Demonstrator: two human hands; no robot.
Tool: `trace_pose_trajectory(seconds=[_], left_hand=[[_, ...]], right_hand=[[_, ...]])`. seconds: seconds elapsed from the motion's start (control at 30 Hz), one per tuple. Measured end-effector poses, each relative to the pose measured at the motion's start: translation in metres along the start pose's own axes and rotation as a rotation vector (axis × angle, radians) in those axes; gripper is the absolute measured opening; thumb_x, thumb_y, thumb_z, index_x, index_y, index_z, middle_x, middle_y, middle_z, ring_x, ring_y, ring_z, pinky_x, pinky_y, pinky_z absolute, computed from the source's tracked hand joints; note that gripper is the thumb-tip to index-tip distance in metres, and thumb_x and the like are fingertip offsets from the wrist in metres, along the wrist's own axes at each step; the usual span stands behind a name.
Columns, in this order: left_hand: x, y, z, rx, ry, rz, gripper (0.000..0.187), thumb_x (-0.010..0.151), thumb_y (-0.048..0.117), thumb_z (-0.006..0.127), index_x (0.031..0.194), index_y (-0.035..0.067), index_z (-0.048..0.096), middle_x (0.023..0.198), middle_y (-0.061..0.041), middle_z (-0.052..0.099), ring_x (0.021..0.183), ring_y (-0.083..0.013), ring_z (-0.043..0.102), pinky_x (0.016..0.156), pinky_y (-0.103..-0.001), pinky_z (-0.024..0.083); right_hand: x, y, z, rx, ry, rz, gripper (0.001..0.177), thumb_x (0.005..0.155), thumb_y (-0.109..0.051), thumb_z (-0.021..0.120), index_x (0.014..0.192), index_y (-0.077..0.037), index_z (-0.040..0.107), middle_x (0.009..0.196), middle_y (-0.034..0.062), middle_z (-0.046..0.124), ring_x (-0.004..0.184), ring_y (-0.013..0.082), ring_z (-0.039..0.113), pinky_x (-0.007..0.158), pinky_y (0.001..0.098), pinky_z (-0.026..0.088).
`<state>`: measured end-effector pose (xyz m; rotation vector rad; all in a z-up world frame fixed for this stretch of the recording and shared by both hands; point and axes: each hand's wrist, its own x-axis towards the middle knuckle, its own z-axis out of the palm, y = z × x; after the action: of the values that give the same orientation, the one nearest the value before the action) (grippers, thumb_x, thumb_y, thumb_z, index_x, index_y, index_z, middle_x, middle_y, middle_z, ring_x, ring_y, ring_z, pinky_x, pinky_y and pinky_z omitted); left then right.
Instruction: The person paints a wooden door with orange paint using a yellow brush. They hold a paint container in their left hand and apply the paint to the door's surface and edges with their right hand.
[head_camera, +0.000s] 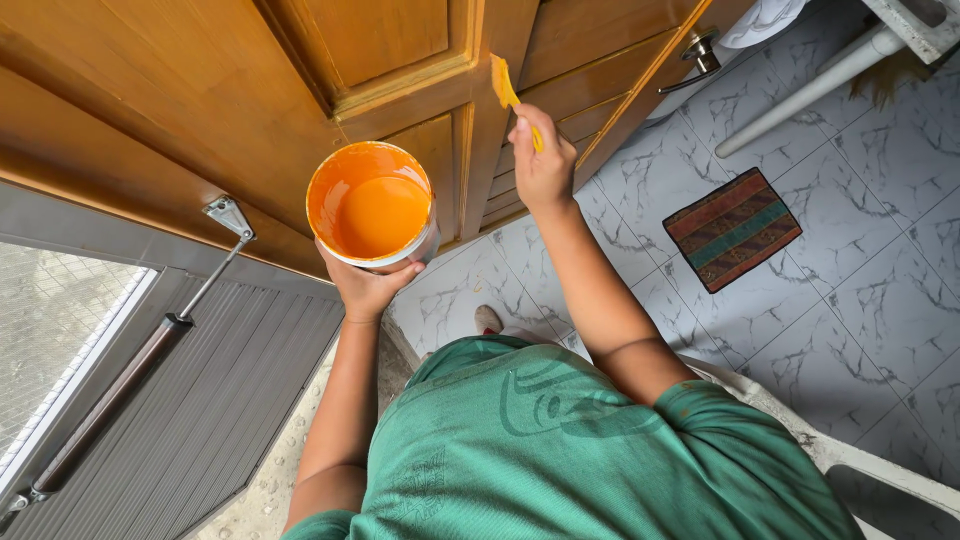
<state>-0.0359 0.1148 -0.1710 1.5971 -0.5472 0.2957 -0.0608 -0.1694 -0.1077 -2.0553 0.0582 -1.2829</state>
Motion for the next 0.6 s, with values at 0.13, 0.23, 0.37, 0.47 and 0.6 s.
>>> trace_pose_trajectory(seconds=[0.13,0.23,0.37,0.47,0.6], left_hand=[[0.004,0.002,0.004,-0.022,-0.011,0.009,0.131,0.056,0.054,0.100,0.153,0.000,0.029,0.150,-0.016,0.048,0.144,-0.0311,0.052,0.125,-0.045,0.042],[0.004,0.002,0.009,0.028,-0.009,0.017,0.129,0.055,0.053,0.100,0.152,0.001,0.032,0.149,-0.015,0.049,0.144,-0.0310,0.053,0.125,-0.044,0.043],[0.003,0.004,0.013,0.003,-0.019,0.017,0.129,0.056,0.053,0.100,0.152,0.000,0.031,0.150,-0.016,0.049,0.144,-0.0314,0.052,0.125,-0.045,0.042],[0.003,0.007,0.013,-0.019,-0.025,0.019,0.129,0.057,0.053,0.100,0.152,0.000,0.031,0.150,-0.016,0.049,0.144,-0.0310,0.053,0.125,-0.044,0.042],[0.004,0.007,0.016,-0.034,-0.007,0.018,0.128,0.056,0.053,0.100,0.151,0.000,0.032,0.149,-0.016,0.050,0.143,-0.0299,0.053,0.124,-0.044,0.043]], right_hand=[[0.019,-0.024,-0.024,0.055,-0.031,-0.081,0.018,0.106,0.001,0.061,0.123,0.001,0.065,0.088,0.0123,0.069,0.072,0.0248,0.067,0.068,0.0329,0.056],[0.036,-0.026,-0.021,-0.025,-0.071,-0.296,0.019,0.104,0.002,0.064,0.123,0.001,0.064,0.093,0.0153,0.069,0.083,0.0301,0.068,0.076,0.0373,0.056],[0.025,-0.020,-0.002,-0.108,-0.079,-0.306,0.018,0.103,0.000,0.063,0.122,0.000,0.063,0.102,0.0177,0.071,0.091,0.0319,0.070,0.082,0.0379,0.057],[0.016,-0.016,-0.001,-0.043,-0.114,-0.147,0.016,0.104,-0.001,0.063,0.121,-0.001,0.064,0.095,0.0152,0.071,0.083,0.0259,0.072,0.075,0.0344,0.058],[0.019,-0.010,-0.005,0.093,-0.061,-0.056,0.015,0.108,-0.003,0.059,0.123,-0.001,0.063,0.090,0.0128,0.070,0.074,0.0202,0.070,0.068,0.0309,0.057]])
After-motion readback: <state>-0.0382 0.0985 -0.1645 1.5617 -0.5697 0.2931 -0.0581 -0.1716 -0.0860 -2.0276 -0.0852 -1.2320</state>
